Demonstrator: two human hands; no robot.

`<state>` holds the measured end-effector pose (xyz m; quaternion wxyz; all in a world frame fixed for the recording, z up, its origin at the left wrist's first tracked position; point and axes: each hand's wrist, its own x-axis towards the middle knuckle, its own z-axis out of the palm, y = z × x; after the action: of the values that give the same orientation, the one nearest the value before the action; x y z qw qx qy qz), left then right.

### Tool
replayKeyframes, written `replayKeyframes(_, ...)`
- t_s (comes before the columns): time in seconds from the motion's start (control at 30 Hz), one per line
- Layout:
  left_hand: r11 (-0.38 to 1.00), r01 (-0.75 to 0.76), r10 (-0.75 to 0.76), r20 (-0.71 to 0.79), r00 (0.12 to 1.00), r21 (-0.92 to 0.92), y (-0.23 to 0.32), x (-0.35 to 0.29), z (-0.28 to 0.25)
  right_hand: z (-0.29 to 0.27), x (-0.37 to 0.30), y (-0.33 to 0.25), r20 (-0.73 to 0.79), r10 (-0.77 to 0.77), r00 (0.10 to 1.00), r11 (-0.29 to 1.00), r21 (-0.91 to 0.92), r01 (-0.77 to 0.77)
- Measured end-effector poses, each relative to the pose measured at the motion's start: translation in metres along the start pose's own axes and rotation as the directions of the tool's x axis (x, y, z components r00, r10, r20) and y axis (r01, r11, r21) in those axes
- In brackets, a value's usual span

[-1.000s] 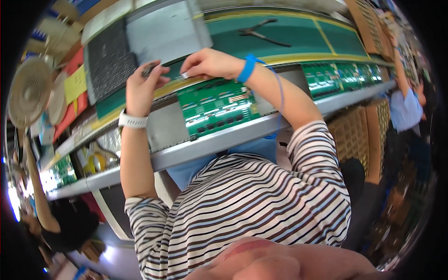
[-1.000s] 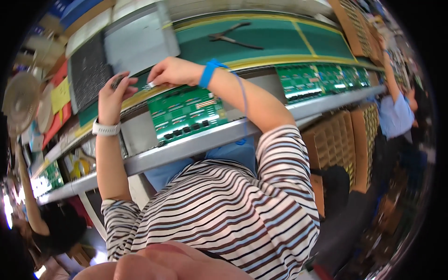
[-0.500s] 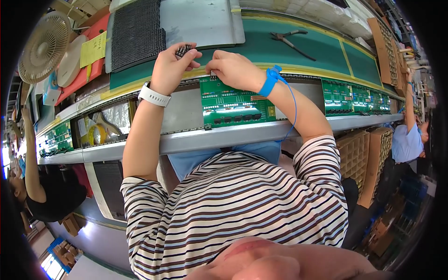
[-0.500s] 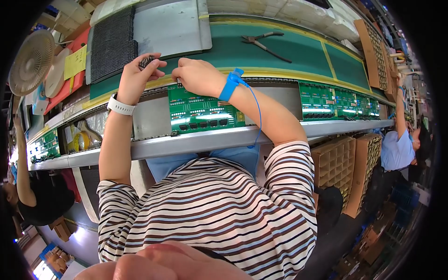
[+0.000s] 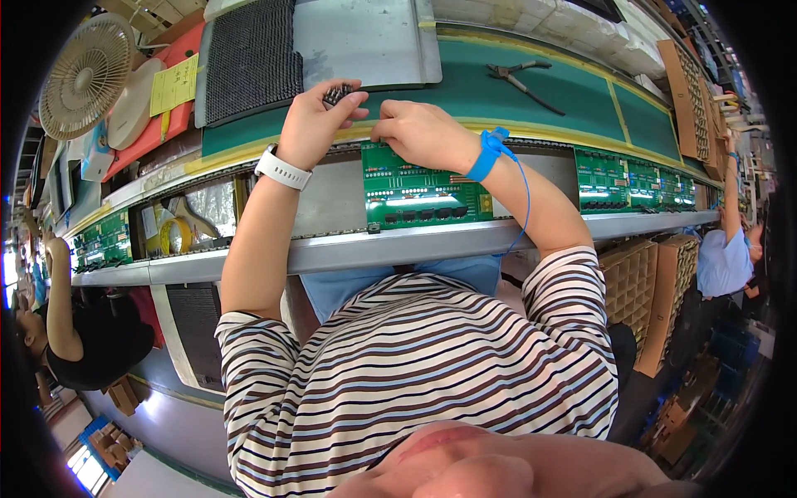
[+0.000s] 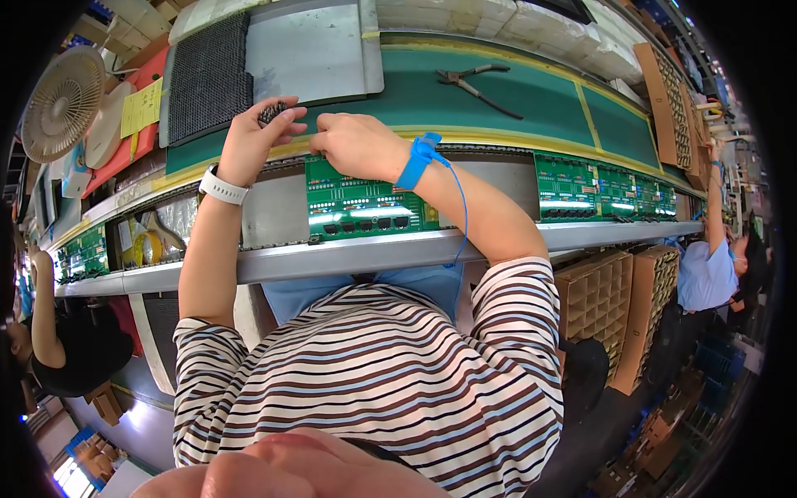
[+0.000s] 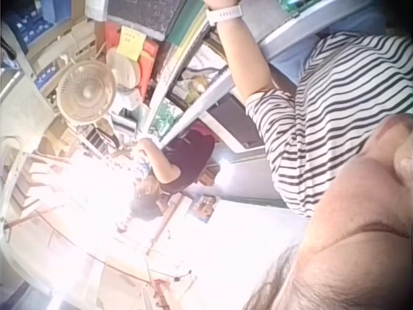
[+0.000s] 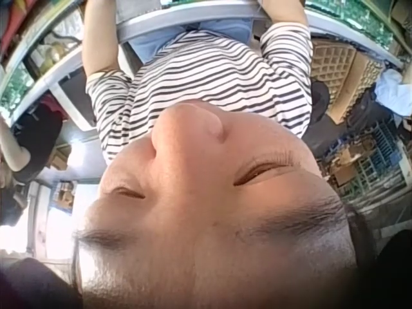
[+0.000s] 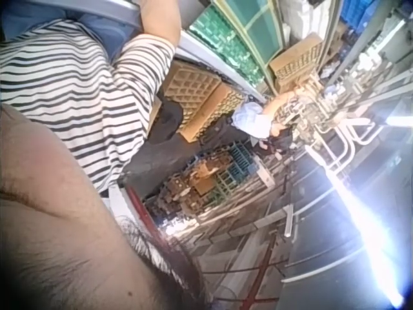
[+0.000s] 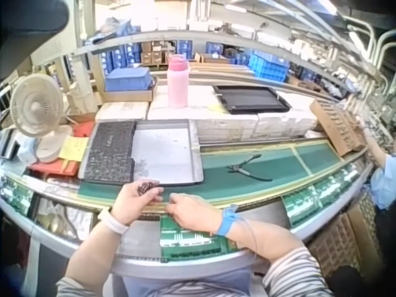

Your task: Insert electronic components into a printed circuit board on an assembly line.

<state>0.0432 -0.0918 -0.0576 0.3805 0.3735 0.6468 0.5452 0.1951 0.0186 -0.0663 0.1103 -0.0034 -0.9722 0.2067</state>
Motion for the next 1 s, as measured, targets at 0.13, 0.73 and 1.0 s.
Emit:
replayKeyframes(0.13,0.998,0.045,-0.044,0.016,0.999,-0.041,0.005,-0.002,0.005,0.001,-0.003,0.004,0.019,-0.018,1.000,0.997,0.078,0.017)
replayKeyframes(0.73,0.992,0.089,-0.093,-0.038,0.995,-0.095,0.005,0.004,-0.011,-0.001,0.010,0.020,0.273,0.477,0.835,0.210,0.888,-0.410)
replayKeyframes(1.0,0.962,-0.003,-0.020,-0.081,0.997,-0.273,-0.002,0.008,-0.015,0.016,0.014,0.012,-0.054,0.147,0.988,0.969,0.208,-0.133)
